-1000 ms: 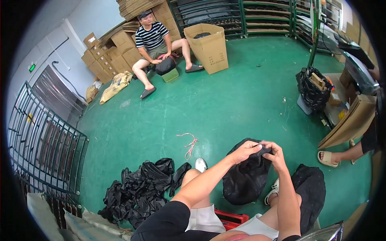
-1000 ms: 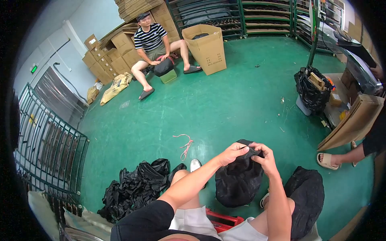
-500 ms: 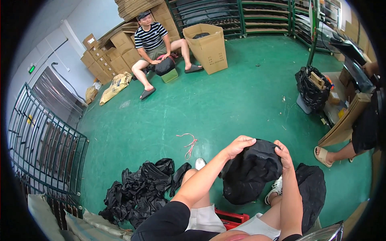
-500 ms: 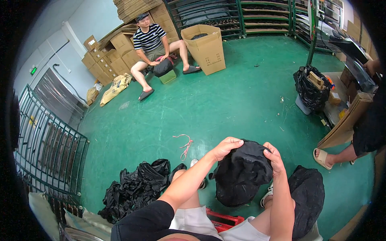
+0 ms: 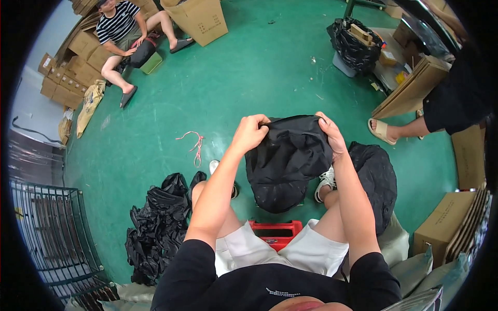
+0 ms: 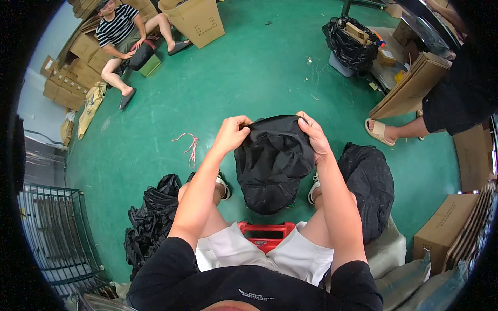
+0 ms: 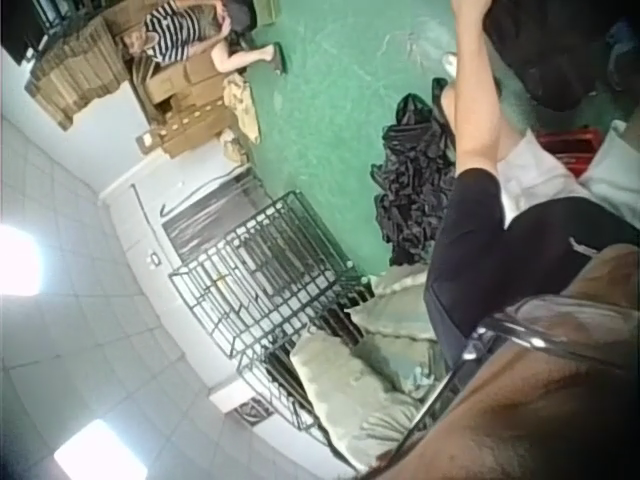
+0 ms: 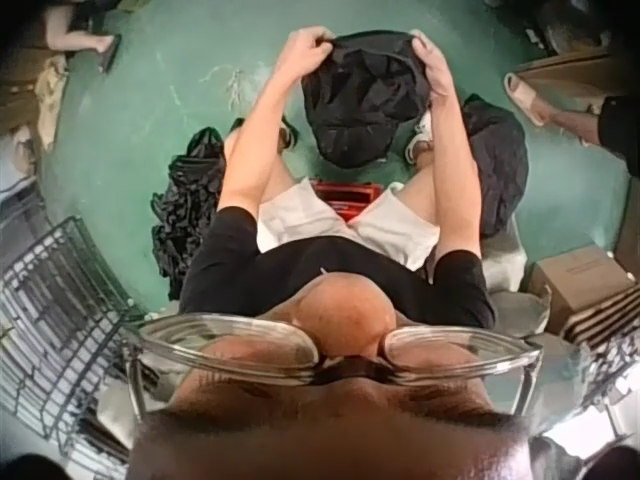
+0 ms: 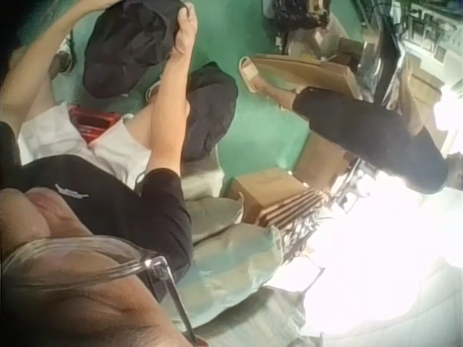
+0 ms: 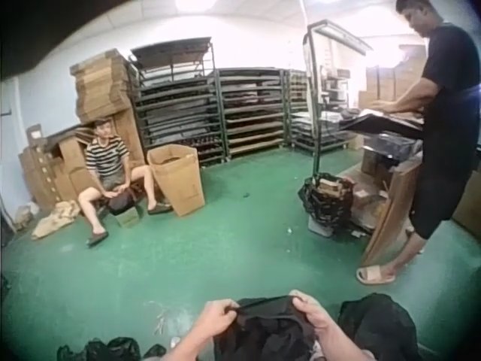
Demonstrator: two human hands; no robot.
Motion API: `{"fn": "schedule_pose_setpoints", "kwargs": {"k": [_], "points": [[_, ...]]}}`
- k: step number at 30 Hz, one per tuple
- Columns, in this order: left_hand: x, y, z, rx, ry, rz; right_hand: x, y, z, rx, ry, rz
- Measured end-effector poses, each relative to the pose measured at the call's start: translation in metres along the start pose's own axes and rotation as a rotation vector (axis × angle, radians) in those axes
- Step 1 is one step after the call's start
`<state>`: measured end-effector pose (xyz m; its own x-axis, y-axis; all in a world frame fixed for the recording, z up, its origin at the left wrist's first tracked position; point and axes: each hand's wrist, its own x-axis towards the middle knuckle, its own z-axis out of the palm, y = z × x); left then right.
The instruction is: Inspecting, turning, and organizing black fabric bags or covers in a warehouse environment.
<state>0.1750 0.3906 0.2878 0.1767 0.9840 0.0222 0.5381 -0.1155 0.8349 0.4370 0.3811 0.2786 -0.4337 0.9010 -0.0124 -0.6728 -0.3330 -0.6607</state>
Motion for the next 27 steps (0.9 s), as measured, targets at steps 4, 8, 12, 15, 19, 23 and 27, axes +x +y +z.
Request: {"fn": "schedule_pose_setpoints", "kwargs": {"k": [4,8,12,15,19,23,27], "points": [[0.003,-0.024,-0.019,-0.533,-0.207,-0.081,0.005,0.003,-0.008,-0.107,0.105,-0.063],[-0.010,-0.020,-0.014,-0.784,-0.478,-0.074,-0.006,0.003,0.008,-0.334,0.177,-0.082],[-0.030,0.007,0.010,-0.844,-0.587,-0.159,-0.014,-0.001,0.004,-0.222,-0.010,0.028],[-0.033,0.014,0.015,-0.771,-0.856,-0.134,-0.005,0.006,-0.015,-0.231,-0.054,0.050],[-0.032,0.012,0.011,-0.940,-0.817,-0.151,-0.007,-0.001,0.000,-0.124,-0.091,0.095],[-0.031,0.026,0.009,-1.269,-0.415,-0.164,-0.005,-0.006,-0.026,0.095,-0.224,0.190],[-0.019,0.011,0.013,-1.768,-0.376,-0.198,-0.014,-0.013,0.034,0.293,-0.138,-0.054]]}}
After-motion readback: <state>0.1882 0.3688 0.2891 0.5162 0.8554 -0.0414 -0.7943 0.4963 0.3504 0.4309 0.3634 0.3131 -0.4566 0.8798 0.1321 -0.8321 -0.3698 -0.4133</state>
